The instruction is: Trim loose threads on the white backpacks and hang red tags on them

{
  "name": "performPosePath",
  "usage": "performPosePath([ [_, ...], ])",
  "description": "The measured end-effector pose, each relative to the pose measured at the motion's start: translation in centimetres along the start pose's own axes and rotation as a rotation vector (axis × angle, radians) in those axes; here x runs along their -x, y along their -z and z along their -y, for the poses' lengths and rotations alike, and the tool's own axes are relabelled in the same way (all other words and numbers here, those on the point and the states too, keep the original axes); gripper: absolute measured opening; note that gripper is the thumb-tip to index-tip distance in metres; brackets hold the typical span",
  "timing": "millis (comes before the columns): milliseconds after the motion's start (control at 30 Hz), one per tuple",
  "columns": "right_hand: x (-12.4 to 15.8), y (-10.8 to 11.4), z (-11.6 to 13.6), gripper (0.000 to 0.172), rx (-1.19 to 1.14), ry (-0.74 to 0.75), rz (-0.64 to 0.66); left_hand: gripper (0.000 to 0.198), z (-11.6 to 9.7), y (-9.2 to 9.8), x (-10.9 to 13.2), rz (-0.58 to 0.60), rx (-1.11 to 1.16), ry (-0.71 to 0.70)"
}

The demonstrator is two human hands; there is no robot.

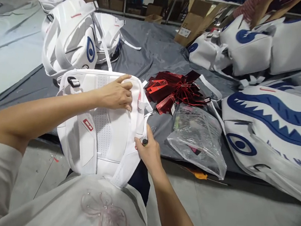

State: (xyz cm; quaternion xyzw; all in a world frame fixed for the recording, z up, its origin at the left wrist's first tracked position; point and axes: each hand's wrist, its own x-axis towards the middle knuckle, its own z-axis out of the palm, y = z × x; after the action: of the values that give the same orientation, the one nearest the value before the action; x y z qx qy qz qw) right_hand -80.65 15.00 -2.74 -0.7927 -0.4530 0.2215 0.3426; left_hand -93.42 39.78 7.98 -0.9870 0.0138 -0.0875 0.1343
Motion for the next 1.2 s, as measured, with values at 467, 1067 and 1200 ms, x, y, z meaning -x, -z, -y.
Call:
performPosePath([
  [467,0.8,3.8,-0.9,0.088,0.184,-0.126,-0.052,0.042,-3.0,0.5,0.9,0.024,0.031,0.124],
  [1067,-1.0,-0.9,2.9,0.032,-0.177,0.345,-0.379,0.014,-11.3,-5.2,4.6,-0.458,-0.059,0.210],
  [1200,-0.1,1.3,3.4,0.028,-0.119,0.166,-0.119,0.014,-11.6,-5.5,4.5,-0.479,-0.029,0.215],
])
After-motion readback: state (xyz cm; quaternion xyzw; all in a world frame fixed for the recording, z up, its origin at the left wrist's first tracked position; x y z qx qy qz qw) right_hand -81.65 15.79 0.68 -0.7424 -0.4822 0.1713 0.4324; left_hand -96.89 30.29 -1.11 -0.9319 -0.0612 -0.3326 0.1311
